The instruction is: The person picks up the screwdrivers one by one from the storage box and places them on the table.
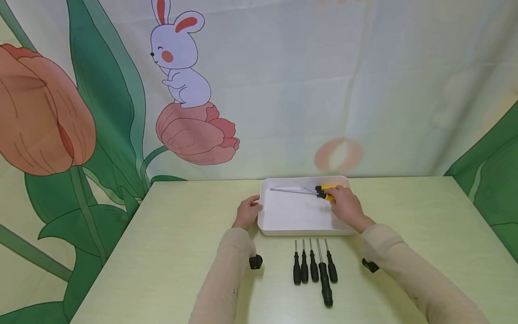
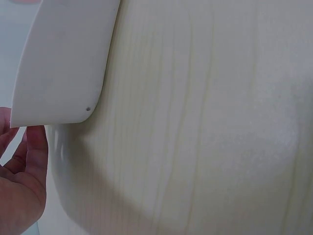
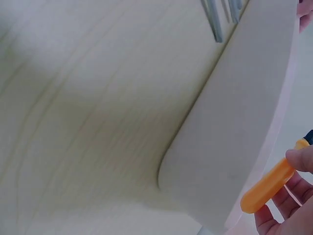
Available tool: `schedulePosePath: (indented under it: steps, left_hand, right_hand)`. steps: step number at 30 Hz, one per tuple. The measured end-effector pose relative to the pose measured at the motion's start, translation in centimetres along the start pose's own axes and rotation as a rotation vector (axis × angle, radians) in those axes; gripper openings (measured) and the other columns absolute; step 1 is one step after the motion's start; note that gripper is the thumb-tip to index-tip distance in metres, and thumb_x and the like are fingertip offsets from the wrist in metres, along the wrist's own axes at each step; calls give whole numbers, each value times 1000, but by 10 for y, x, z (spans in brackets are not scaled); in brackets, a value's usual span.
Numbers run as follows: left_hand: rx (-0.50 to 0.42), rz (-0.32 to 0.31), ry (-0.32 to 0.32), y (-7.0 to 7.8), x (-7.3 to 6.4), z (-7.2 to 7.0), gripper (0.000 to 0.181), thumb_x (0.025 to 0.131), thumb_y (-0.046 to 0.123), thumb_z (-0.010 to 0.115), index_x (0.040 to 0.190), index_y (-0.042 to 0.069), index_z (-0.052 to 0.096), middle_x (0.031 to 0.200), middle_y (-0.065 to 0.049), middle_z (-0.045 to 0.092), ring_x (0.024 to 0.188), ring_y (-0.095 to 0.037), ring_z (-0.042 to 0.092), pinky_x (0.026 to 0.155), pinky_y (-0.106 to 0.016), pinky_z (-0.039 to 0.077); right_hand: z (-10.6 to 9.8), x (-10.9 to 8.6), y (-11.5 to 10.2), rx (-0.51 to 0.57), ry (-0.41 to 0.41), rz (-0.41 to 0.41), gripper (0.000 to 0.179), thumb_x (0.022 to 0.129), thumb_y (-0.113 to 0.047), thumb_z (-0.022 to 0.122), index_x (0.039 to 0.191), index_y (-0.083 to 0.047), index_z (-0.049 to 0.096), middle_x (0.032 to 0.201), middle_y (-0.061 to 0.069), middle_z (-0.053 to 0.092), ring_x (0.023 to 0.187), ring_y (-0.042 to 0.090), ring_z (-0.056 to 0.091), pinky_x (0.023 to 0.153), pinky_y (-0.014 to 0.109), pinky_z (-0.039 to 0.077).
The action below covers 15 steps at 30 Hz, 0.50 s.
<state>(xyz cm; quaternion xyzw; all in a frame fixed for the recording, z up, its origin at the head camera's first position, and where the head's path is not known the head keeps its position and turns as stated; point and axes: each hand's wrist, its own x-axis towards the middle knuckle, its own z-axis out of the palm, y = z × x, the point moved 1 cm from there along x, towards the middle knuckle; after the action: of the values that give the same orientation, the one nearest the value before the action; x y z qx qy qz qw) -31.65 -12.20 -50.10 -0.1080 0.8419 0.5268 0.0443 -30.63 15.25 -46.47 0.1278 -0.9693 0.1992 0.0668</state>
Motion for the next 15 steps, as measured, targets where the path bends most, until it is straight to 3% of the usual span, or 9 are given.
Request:
schedulePosePath:
  steps: [7, 15]
  left_hand:
    - [3, 8, 1, -1, 0, 0, 36, 86, 12, 51, 122, 8, 52, 109, -15, 57, 99, -25, 54, 82, -33, 48]
    - [-3, 12, -1, 0, -1, -1, 37, 86, 11, 52, 123, 7, 52, 109, -16, 57, 99, -25, 54, 82, -33, 47]
  right_hand:
    - [-6, 0, -5, 82, 3, -32, 29, 80, 0, 56, 108, -1, 60, 101, 17, 58, 89, 30, 54, 77, 42, 47]
    - [-15, 0, -11, 159, 5, -34, 30, 79, -1, 58, 109, 2, 59, 97, 17, 60, 83, 25, 53, 75, 40, 46]
